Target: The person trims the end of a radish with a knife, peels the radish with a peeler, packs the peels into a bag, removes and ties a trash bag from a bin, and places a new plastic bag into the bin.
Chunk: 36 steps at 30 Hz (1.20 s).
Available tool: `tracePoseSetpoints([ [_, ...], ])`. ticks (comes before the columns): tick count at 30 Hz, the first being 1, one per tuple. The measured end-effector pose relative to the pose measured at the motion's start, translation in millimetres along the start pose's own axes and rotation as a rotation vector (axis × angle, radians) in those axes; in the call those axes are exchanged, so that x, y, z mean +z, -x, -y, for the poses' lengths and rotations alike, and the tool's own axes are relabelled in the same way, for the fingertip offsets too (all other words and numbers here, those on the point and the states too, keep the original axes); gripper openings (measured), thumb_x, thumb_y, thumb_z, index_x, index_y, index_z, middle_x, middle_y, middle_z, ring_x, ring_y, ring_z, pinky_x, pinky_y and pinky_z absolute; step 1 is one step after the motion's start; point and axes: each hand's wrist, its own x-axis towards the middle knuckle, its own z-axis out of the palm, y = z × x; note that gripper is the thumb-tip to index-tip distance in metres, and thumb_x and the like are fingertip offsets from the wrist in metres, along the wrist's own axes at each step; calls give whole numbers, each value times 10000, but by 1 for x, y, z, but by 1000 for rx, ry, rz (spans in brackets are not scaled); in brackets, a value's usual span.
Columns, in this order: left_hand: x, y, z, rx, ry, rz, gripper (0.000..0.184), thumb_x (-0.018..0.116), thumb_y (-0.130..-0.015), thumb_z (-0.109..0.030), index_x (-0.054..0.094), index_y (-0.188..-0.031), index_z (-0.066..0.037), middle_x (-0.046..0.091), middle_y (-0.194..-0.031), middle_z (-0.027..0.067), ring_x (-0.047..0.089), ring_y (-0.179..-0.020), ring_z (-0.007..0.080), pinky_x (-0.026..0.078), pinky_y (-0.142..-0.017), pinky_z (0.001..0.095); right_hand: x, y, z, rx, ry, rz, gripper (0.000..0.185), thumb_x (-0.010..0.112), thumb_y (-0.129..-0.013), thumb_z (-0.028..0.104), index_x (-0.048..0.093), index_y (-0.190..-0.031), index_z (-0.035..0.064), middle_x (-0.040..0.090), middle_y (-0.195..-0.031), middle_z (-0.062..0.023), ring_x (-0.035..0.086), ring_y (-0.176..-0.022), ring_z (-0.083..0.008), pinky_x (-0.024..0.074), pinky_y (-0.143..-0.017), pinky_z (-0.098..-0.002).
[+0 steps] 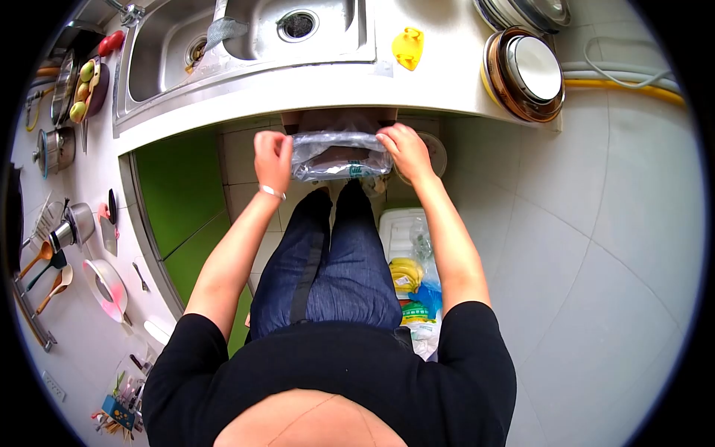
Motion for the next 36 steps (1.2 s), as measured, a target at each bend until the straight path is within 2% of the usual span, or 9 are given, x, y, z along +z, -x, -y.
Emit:
tracePoseSetpoints([
  [3,-5,20,-24,559,23,411,66,642,-775,-65,578,-789,-54,600,-840,78,593,-747,265,485,-629,361,-3,13,39,-147,48,-189,211,607,-849,252,634,-931,59,605,-843,-97,590,-844,-288,472,-749,-384],
  [8,16,-2,-22,383,-403,717,540,521,-756,-18,439,-1289,-37,430,-1324,182,450,-1192,338,418,-981,402,39,2,56,-242,83,230,212,505,-832,67,580,-1021,7,625,-908,-195,603,-900,-357,486,-784,-444],
  [10,19,-21,-19,352,-363,775,611,485,-766,16,348,-1361,-14,405,-1359,192,422,-1242,326,411,-1001,387,55,-16,47,-308,139,-135,293,458,-826,36,524,-1105,-25,596,-1014,-236,580,-943,-396,476,-814,-461],
  [14,25,-22,-20,326,-276,656,568,451,-752,73,404,-1315,13,466,-1286,214,443,-1206,365,395,-1012,400,99,-26,39,-36,265,479,343,427,-872,105,512,-1187,-1,560,-1157,-251,573,-1043,-372,471,-876,-428],
  [17,27,-32,-23,306,-269,680,551,442,-765,66,408,-1312,17,465,-1286,224,446,-1201,371,388,-1019,404,153,-75,1,-40,401,215,372,468,-871,182,542,-1214,58,533,-1285,-165,518,-1162,-303,386,-1004,-401],
  [21,29,-35,-19,244,-264,727,479,456,-787,16,455,-1266,27,513,-1221,235,480,-1167,365,408,-988,409,150,-71,12,109,299,542,441,488,-855,143,525,-1287,60,480,-1346,-192,442,-1270,-275,319,-1064,-364],
  [25,12,-33,-21,136,-60,719,223,496,-813,-71,638,-981,-33,653,-979,142,627,-913,302,496,-818,389,80,-19,39,-167,-235,176,309,491,-917,187,597,-1139,-1,627,-1113,-153,586,-1062,-276,442,-926,-360],
  [31,-29,3,-19,236,268,499,149,482,-726,67,599,-751,-24,602,-719,102,604,-677,260,479,-620,324,52,130,-11,580,-694,-567,244,542,-943,265,626,-988,40,649,-849,-29,574,-749,-78,450,-674,-214],
  [36,-43,77,12,102,304,781,173,463,-717,95,600,-760,-2,595,-716,99,602,-656,213,476,-607,295,153,244,-39,867,-814,-384,159,510,-933,156,605,-987,41,641,-823,-27,552,-682,-79,446,-592,-221],
])
